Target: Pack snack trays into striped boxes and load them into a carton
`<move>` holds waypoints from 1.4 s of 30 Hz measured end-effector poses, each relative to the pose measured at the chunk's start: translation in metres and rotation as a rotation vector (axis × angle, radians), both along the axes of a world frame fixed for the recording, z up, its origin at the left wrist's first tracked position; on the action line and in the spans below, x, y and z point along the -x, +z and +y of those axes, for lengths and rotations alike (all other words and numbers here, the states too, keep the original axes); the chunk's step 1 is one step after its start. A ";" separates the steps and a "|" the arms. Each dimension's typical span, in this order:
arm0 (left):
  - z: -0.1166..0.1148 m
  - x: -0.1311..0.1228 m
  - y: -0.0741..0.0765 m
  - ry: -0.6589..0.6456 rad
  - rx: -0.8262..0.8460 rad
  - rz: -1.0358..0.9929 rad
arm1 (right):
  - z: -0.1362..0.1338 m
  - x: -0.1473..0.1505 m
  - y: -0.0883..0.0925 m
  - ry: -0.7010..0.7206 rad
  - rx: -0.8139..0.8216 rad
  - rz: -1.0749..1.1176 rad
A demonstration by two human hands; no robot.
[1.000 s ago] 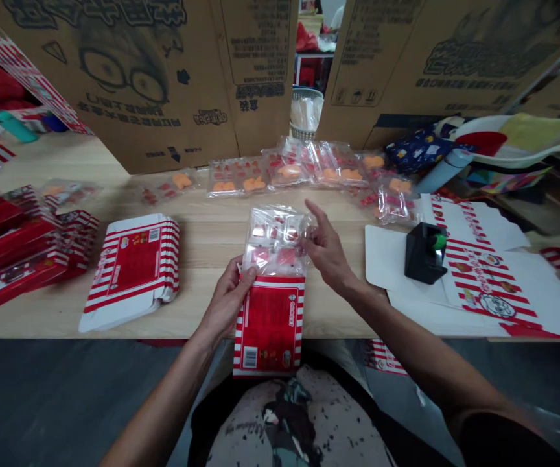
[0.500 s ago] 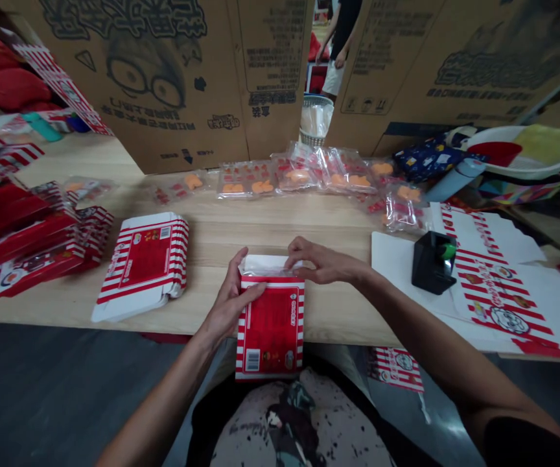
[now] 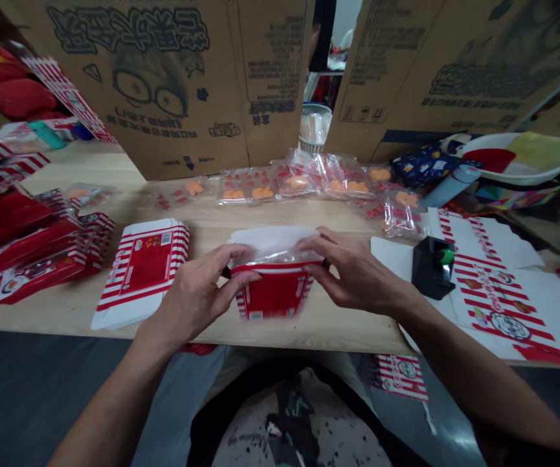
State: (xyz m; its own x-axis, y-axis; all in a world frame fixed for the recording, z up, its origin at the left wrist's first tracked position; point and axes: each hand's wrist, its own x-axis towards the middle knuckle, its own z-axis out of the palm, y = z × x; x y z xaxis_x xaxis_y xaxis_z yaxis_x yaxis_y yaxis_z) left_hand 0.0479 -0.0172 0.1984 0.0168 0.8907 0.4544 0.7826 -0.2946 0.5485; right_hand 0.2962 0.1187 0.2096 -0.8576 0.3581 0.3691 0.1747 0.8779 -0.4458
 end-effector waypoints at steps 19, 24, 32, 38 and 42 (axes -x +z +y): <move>0.033 0.007 0.014 -0.043 0.103 0.431 | 0.012 0.011 -0.002 -0.097 -0.194 -0.183; 0.036 0.034 -0.025 -0.126 -0.044 -0.092 | 0.027 0.008 -0.025 -0.028 -0.097 0.054; 0.063 -0.026 -0.053 0.210 -0.332 -0.793 | 0.021 0.024 -0.069 -0.118 0.020 0.452; 0.072 -0.049 -0.070 0.431 -0.455 -0.828 | 0.005 0.034 -0.095 -0.361 0.132 0.670; 0.066 -0.042 -0.076 0.361 -0.402 -0.675 | 0.014 0.025 -0.080 -0.212 -0.031 0.550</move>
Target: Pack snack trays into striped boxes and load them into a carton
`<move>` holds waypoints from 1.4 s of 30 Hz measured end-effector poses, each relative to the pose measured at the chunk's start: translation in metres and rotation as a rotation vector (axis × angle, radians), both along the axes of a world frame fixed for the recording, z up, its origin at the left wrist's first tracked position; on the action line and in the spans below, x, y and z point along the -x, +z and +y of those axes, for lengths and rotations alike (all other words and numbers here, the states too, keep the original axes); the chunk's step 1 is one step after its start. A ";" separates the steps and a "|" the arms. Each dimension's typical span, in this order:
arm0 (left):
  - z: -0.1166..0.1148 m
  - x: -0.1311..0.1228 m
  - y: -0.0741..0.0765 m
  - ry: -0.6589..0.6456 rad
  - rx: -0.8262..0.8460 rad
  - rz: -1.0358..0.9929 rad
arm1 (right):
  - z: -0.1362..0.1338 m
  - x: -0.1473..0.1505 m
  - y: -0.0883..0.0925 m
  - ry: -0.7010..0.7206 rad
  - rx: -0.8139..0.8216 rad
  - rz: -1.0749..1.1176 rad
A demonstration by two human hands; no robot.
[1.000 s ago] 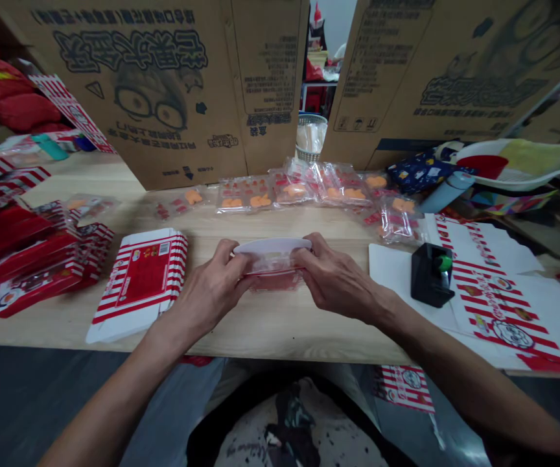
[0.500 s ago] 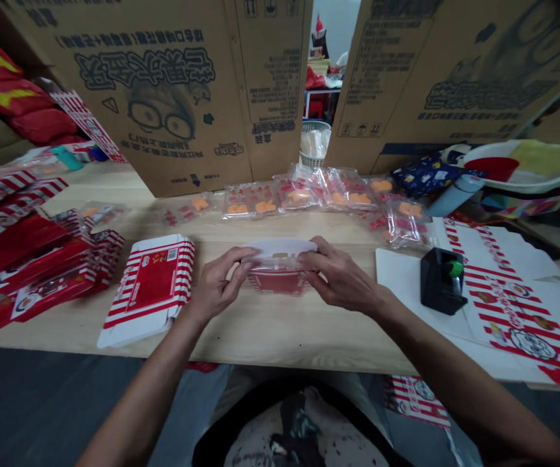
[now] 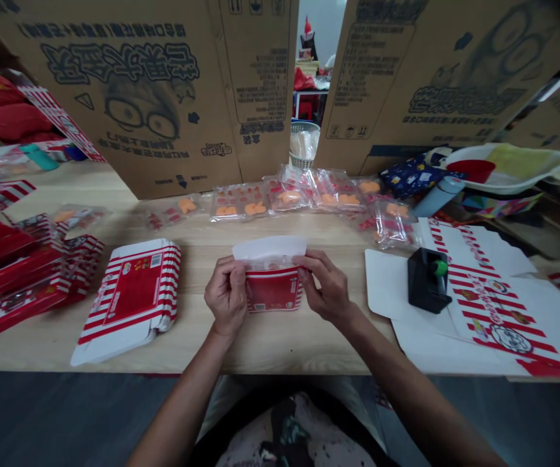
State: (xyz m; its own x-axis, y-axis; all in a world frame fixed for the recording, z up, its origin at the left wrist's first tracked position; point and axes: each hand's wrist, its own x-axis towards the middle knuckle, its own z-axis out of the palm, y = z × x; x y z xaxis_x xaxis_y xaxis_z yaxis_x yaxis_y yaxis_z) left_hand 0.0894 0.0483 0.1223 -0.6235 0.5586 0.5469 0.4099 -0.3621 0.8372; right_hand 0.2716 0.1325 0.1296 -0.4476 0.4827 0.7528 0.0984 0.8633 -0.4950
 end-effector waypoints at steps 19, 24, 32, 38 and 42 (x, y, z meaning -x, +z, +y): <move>-0.013 0.005 0.013 -0.500 0.049 -0.097 | 0.029 -0.038 0.033 0.422 -0.101 -0.358; -0.013 0.000 0.009 -0.343 0.118 -0.084 | 0.021 -0.040 0.042 0.407 -0.025 -0.467; -0.007 -0.012 -0.001 0.024 0.008 0.028 | 0.015 -0.026 0.051 0.259 0.135 -0.526; -0.007 -0.018 -0.008 0.000 -0.066 0.050 | 0.012 -0.027 0.061 0.230 0.142 -0.485; -0.009 -0.022 -0.008 -0.039 -0.058 0.133 | 0.006 -0.028 0.054 0.144 0.169 -0.396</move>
State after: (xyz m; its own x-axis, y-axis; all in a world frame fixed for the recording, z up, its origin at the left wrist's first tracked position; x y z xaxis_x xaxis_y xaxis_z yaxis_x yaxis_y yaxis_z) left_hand 0.1115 0.0395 0.1141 -0.5222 0.5456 0.6555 0.5006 -0.4262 0.7535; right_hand 0.2999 0.1389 0.1837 -0.7567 0.4959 0.4260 0.1934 0.7923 -0.5787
